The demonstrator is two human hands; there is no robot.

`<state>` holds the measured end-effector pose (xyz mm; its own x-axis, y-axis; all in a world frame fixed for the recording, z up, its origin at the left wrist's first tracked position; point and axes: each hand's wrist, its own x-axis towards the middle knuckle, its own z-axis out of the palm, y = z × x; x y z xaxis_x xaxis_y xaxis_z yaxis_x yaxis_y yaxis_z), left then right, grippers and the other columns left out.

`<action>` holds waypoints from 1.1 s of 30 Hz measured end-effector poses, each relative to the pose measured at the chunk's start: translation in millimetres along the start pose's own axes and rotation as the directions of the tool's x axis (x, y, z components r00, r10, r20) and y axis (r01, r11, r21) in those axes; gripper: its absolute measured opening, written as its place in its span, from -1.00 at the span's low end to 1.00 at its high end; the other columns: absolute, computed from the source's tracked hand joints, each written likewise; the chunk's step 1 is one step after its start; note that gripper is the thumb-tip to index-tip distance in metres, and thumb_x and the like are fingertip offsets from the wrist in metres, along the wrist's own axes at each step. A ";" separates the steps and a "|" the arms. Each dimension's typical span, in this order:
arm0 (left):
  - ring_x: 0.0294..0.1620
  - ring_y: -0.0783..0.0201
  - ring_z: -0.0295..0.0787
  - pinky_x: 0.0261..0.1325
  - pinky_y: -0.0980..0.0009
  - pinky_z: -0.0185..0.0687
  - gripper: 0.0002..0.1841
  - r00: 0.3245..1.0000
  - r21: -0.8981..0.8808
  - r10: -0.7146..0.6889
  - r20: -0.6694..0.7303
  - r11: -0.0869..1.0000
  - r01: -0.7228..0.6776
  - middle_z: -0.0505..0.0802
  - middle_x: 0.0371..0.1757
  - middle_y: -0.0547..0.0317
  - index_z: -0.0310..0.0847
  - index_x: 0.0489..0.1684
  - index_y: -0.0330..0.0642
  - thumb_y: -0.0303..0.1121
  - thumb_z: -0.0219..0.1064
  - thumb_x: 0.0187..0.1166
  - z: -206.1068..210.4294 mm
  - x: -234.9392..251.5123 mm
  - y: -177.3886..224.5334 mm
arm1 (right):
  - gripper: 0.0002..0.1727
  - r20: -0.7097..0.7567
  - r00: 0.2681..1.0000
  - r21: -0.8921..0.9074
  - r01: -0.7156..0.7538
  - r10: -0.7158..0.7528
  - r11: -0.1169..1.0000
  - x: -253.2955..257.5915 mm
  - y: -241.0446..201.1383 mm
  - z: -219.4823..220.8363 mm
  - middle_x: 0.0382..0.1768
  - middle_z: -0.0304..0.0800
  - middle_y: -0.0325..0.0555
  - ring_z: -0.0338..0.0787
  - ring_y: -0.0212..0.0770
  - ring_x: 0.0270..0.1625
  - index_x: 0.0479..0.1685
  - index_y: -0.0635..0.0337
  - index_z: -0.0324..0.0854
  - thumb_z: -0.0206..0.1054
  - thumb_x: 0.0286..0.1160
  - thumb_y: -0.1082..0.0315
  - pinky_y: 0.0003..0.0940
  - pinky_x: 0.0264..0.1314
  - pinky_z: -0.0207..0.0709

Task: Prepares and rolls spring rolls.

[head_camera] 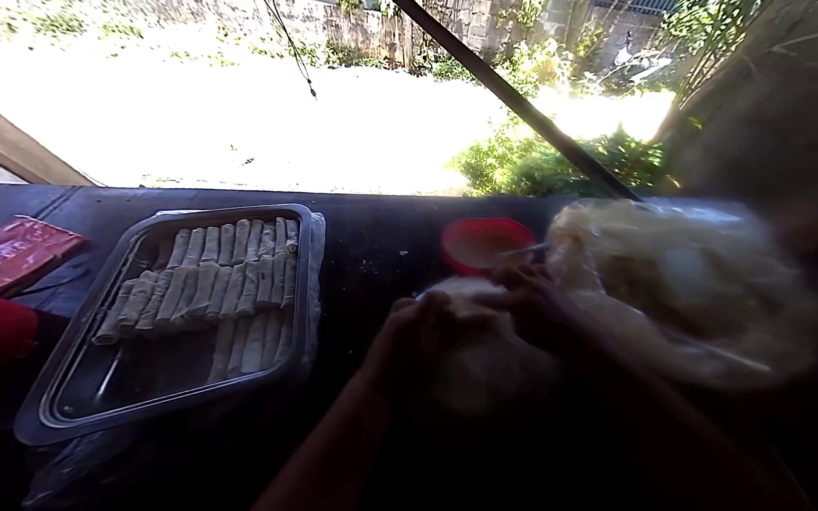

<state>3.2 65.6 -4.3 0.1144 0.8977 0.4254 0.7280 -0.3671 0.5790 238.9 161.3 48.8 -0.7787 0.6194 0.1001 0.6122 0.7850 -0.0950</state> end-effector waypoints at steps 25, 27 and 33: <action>0.26 0.40 0.78 0.53 0.11 0.47 -0.74 0.986 0.066 0.134 0.100 0.988 -0.141 0.92 0.12 0.41 0.68 0.24 0.00 -0.22 0.24 0.72 -1.1 11.9 5.4 | -0.71 -0.093 0.995 0.418 0.016 0.025 0.908 -5.6 -14.1 25.6 0.02 0.91 -0.21 0.79 -0.23 0.25 0.00 -0.01 0.88 0.21 0.70 0.18 -0.22 0.44 0.58; 0.23 0.44 0.79 0.53 0.13 0.46 -0.76 0.984 0.048 0.132 0.117 0.989 -0.138 0.92 0.09 0.46 0.66 0.23 0.02 -0.22 0.23 0.74 -0.8 16.1 2.3 | -0.71 -0.060 0.997 0.437 -0.019 0.050 0.899 -3.2 -13.7 24.3 0.02 0.89 -0.19 0.78 -0.23 0.25 -0.01 0.00 0.88 0.22 0.69 0.18 -0.23 0.43 0.58; 0.23 0.49 0.78 0.57 0.16 0.46 -0.76 0.985 -0.010 0.100 0.140 0.995 -0.099 0.92 0.05 0.48 0.65 0.24 -0.01 -0.23 0.22 0.75 -1.5 21.9 -1.1 | -0.65 -0.139 0.989 0.139 0.062 -0.043 0.988 -8.8 -26.0 25.2 0.17 0.77 -0.14 0.68 -0.07 0.33 0.26 -0.05 0.75 0.16 0.74 0.10 -0.07 0.40 0.58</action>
<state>3.9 85.3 5.4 0.2798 0.8818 0.3796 0.7061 -0.4569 0.5410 226.5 135.1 25.4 -0.7778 0.5808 0.2404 0.5374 0.8128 -0.2249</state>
